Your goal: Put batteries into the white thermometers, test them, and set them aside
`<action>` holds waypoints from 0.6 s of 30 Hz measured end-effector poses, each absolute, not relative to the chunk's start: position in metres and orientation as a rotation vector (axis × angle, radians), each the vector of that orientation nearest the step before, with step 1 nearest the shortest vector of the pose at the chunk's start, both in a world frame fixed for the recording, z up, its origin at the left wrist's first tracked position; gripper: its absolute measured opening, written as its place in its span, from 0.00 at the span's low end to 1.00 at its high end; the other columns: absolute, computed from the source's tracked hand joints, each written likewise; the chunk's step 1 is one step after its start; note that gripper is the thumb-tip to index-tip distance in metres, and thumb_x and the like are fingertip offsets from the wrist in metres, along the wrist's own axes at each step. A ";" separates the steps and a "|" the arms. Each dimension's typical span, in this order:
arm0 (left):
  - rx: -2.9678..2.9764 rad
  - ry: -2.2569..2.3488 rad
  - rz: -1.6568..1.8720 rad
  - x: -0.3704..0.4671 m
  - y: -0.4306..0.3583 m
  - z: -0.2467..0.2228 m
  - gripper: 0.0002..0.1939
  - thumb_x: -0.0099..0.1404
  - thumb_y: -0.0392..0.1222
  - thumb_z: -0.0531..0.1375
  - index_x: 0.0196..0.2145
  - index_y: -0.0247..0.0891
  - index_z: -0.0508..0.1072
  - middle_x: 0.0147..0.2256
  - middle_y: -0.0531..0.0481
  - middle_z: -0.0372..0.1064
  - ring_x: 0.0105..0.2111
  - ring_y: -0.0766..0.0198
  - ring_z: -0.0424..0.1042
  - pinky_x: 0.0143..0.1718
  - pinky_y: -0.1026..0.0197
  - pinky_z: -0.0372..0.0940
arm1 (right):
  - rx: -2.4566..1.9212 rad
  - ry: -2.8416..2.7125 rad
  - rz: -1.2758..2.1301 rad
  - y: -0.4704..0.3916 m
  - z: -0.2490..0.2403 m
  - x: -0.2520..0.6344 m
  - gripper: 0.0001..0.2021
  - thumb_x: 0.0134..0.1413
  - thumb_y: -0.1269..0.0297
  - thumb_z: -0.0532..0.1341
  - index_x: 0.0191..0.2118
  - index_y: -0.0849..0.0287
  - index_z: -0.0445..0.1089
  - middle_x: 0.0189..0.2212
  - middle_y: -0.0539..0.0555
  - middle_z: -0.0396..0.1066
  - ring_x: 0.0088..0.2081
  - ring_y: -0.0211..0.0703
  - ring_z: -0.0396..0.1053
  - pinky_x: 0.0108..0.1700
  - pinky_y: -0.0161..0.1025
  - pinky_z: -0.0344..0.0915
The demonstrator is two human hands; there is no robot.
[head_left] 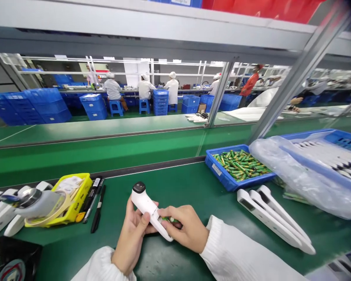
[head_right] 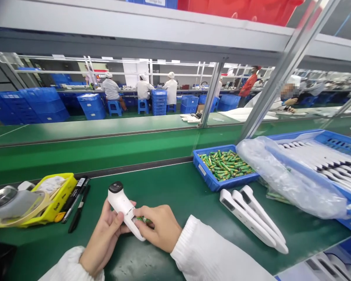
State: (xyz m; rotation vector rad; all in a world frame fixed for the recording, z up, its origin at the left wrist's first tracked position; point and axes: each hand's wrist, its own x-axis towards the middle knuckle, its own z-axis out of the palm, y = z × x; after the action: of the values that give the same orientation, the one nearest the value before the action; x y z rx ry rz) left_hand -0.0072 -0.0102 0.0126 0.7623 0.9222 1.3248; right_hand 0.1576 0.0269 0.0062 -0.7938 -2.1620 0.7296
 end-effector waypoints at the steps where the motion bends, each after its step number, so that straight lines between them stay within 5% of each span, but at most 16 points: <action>1: 0.754 0.932 1.341 -0.007 -0.010 0.013 0.32 0.58 0.47 0.62 0.56 0.48 0.51 0.44 0.43 0.68 0.39 0.54 0.73 0.34 0.53 0.71 | -0.807 -2.137 0.813 0.029 0.005 0.158 0.10 0.56 0.66 0.57 0.43 0.57 0.70 0.24 0.47 0.70 0.19 0.32 0.59 0.24 0.30 0.54; 6: 0.704 0.965 1.389 -0.014 -0.005 0.010 0.27 0.59 0.48 0.61 0.54 0.46 0.56 0.44 0.44 0.68 0.42 0.52 0.72 0.36 0.52 0.72 | -0.857 -2.245 0.866 0.031 0.005 0.160 0.15 0.60 0.60 0.55 0.52 0.52 0.68 0.29 0.48 0.73 0.20 0.33 0.62 0.24 0.31 0.53; 10: 0.751 0.982 1.424 -0.022 0.001 0.010 0.26 0.60 0.47 0.60 0.54 0.48 0.55 0.46 0.45 0.68 0.48 0.49 0.70 0.36 0.55 0.72 | -0.812 -2.454 0.645 0.024 0.010 0.159 0.27 0.62 0.49 0.50 0.63 0.56 0.50 0.23 0.49 0.67 0.22 0.41 0.62 0.26 0.35 0.50; 14: 0.815 0.959 1.412 -0.021 0.004 0.012 0.26 0.61 0.47 0.60 0.54 0.47 0.54 0.46 0.43 0.68 0.47 0.48 0.70 0.35 0.54 0.72 | -0.882 -2.027 0.881 0.023 0.011 0.161 0.12 0.66 0.63 0.41 0.48 0.57 0.56 0.25 0.48 0.61 0.24 0.38 0.58 0.29 0.35 0.54; 18: 0.840 0.943 1.399 -0.014 0.000 0.014 0.28 0.59 0.48 0.62 0.53 0.47 0.54 0.46 0.42 0.68 0.46 0.46 0.71 0.35 0.53 0.72 | -0.768 -1.883 0.959 0.027 0.010 0.161 0.03 0.62 0.66 0.49 0.36 0.56 0.56 0.30 0.49 0.59 0.29 0.37 0.58 0.32 0.34 0.57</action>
State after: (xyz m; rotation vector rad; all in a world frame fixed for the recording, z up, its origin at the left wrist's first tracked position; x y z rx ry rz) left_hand -0.0142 0.0000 0.0138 0.8396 0.9427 1.3990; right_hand 0.1614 0.0267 0.0104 -0.7679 -1.8826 0.9589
